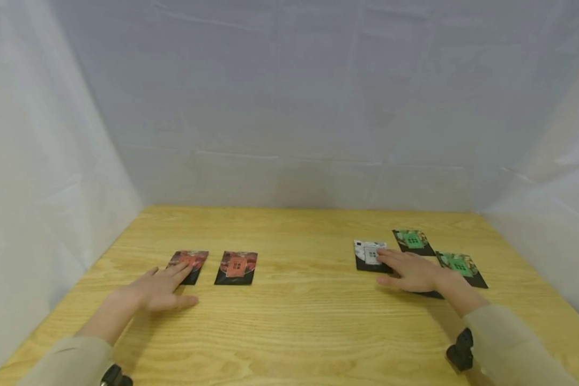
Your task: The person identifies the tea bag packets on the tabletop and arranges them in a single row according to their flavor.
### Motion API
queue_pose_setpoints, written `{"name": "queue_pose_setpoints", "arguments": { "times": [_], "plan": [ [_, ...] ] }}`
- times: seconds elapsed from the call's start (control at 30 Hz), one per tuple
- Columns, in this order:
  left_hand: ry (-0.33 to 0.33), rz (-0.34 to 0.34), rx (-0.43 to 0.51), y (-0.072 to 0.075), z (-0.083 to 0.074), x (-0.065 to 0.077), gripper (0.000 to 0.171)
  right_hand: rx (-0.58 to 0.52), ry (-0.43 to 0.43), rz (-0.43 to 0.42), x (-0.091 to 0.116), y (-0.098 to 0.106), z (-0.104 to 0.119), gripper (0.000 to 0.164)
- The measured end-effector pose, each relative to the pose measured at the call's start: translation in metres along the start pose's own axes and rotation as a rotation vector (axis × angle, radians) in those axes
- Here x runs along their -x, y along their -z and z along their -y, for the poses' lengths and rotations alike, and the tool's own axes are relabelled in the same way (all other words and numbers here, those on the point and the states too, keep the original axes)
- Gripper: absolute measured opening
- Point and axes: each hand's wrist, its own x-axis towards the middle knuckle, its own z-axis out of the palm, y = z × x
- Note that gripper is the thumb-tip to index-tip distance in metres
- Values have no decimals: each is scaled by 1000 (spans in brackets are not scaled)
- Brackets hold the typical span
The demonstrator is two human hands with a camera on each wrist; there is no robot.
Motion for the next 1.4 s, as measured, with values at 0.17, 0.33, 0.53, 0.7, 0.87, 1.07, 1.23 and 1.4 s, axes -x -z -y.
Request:
{"name": "queue_pose_setpoints", "arguments": {
  "times": [0.17,0.33,0.53,0.7,0.87,1.07,1.23,1.4],
  "plan": [
    [-4,-3,-11,0,0,0,91,-6,-16,25,-1,-1,4,74],
    [-5,-1,-14,0,1,0,91,6,-12,38,-1,-3,5,75],
    [-7,-11,-19,0,1,0,92,31,29,35,-2,-4,10,72],
    [-4,-6,-16,0,2,-1,93,44,59,38,-4,-5,14,71],
    [-6,1,-13,0,3,-2,93,64,87,48,-8,-7,17,70],
    [-4,8,-8,0,3,-2,93,103,124,43,-14,-9,25,71],
    [-1,9,1,-1,3,-2,93,113,144,51,-19,-9,34,70],
    [-5,-2,4,-2,3,-2,94,132,175,43,-27,-11,41,69]
  ]
}}
